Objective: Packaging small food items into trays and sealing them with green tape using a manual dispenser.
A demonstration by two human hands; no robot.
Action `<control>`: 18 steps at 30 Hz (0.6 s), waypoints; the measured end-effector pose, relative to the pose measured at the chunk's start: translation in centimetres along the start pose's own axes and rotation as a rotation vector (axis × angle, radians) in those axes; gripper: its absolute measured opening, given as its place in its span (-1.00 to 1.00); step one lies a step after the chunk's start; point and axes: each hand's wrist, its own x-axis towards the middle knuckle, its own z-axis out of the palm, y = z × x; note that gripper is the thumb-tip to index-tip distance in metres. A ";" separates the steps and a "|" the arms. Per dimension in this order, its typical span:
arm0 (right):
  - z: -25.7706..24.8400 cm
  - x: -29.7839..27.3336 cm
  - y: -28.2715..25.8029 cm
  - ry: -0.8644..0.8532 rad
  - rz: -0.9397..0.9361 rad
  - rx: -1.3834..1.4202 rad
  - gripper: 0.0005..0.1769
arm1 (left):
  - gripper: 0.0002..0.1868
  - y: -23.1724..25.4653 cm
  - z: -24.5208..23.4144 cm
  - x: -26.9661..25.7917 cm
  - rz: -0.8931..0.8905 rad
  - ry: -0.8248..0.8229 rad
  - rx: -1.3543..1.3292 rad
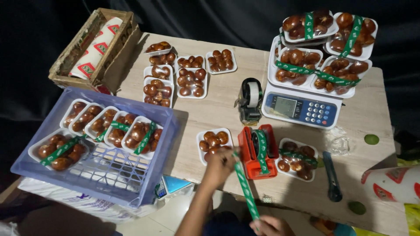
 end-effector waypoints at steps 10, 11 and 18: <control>7.8 11.8 -6.1 0.075 -0.341 0.193 -0.70 | -0.91 -6.0 -7.2 11.9 -0.202 0.263 0.208; 8.0 12.0 -6.6 0.077 -0.327 0.249 -0.73 | -0.89 -6.5 -7.4 12.5 -0.132 0.246 0.245; 9.1 11.5 -8.6 0.134 -0.193 0.256 -0.74 | -0.83 -8.6 -7.5 14.0 -0.133 0.122 0.511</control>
